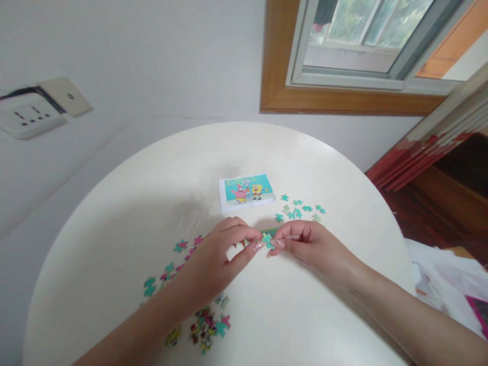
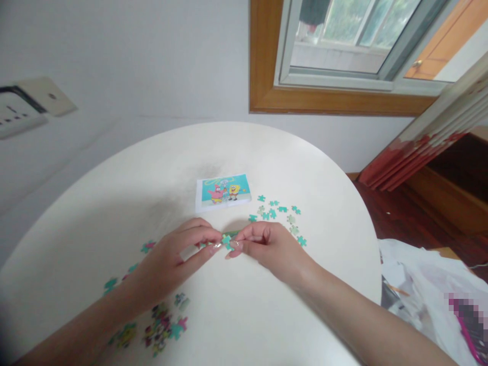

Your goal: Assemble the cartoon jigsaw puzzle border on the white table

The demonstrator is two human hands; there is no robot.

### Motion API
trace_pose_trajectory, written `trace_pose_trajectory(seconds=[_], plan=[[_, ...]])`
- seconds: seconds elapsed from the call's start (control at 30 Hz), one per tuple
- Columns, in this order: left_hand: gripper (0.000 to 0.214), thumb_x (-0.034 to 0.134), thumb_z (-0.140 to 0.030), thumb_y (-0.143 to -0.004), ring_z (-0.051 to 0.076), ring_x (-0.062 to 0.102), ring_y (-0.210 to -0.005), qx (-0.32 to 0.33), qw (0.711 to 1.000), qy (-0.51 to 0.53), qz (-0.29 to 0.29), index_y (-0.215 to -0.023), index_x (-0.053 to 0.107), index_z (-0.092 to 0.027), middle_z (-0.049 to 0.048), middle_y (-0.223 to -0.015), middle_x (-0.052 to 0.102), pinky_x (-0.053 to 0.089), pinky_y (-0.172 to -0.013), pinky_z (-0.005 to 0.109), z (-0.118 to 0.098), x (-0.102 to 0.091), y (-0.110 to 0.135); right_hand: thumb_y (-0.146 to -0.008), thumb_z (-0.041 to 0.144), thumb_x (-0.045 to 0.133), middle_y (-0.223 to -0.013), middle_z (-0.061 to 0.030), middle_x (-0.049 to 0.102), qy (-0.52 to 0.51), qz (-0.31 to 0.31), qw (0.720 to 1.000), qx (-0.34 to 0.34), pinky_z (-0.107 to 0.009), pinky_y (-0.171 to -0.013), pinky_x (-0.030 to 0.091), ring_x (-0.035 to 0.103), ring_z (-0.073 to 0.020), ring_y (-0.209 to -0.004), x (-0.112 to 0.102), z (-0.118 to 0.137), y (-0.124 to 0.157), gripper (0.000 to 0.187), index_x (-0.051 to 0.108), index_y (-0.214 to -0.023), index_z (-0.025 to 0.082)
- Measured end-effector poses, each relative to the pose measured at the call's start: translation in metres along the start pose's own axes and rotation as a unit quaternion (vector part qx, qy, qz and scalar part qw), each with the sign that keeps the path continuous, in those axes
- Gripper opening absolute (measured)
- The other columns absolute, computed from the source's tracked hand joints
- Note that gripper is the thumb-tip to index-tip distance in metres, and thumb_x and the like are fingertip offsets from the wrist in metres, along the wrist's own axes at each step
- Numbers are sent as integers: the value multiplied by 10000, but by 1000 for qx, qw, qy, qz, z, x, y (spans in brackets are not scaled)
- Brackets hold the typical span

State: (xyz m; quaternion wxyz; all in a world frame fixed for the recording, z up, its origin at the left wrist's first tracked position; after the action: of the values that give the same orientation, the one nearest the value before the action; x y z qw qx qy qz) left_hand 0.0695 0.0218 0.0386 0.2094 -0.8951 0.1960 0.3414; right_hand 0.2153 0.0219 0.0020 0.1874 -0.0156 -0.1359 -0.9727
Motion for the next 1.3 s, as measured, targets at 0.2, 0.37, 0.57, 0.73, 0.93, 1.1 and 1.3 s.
trace_pose_trajectory(seconds=[0.2, 0.37, 0.57, 0.73, 0.93, 1.1, 1.3], plan=[[211, 487, -273, -971, 187, 623, -970, 10, 998, -58, -21, -1059, 676, -242, 26, -1009, 677, 491, -894, 330, 7, -10, -1, -735, 457, 736, -780, -42, 737, 138, -237, 957, -99, -262, -451, 209, 331, -66, -459, -119, 49, -3, 281, 708, -810, 187], [221, 495, -314, -958, 213, 620, -960, 30, 992, -118, -29, -1049, 683, -244, 28, -982, 675, 484, -887, 353, 21, -15, -3, -743, 415, 661, -755, -58, 737, 266, -261, 928, -18, -263, -466, 221, 329, -75, -458, -174, 25, -25, 243, 677, -739, 173], [251, 478, -363, -966, 232, 607, -996, 4, 989, -148, -1, -1067, 672, -239, 39, -1019, 665, 464, -927, 391, 44, -10, -4, -794, 410, 575, -750, -58, 721, 347, -210, 913, -34, -270, -538, 312, 486, -121, -546, -168, 7, -35, 262, 674, -788, 167], [243, 479, -347, -966, 226, 602, -1015, 3, 988, -150, 18, -1083, 665, -241, 37, -1033, 653, 461, -937, 384, 49, -4, -3, -792, 342, 570, -644, -22, 618, 448, -231, 861, -73, -280, -572, 336, 495, -145, -582, -166, 16, -33, 215, 703, -756, 176], [236, 484, -336, -960, 221, 595, -997, -5, 989, -142, 31, -1084, 659, -240, 40, -1032, 626, 464, -923, 377, 51, 1, -1, -837, 315, 575, -802, -56, 643, 493, -236, 830, -114, -290, -647, 388, 537, -157, -684, -164, 18, -34, 218, 737, -780, 181], [228, 491, -316, -956, 217, 586, -1004, -2, 989, -141, 40, -1113, 644, -252, 34, -1052, 598, 468, -917, 367, 50, 3, -1, -851, 302, 607, -844, -62, 630, 521, -253, 806, -123, -308, -699, 425, 560, -173, -734, -167, 17, -35, 193, 752, -909, 190], [281, 514, -250, -958, 228, 543, -1062, 61, 982, -176, 24, -1223, 609, -260, 50, -1110, 562, 464, -929, 380, 30, 6, 1, -858, 214, 632, -955, -90, 654, 522, -240, 790, -213, -345, -777, 479, 609, -209, -855, -135, 52, -6, 196, 732, -1025, 190]])
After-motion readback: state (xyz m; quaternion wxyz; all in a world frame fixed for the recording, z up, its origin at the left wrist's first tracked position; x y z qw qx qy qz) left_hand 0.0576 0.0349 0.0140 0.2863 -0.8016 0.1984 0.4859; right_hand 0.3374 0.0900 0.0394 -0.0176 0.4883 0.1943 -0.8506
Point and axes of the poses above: each hand's wrist, its own y-axis away from the middle knuckle, its own x-axis out of the palm, z = x × y, the point moved 9 cm from there along -y, towards the middle knuckle
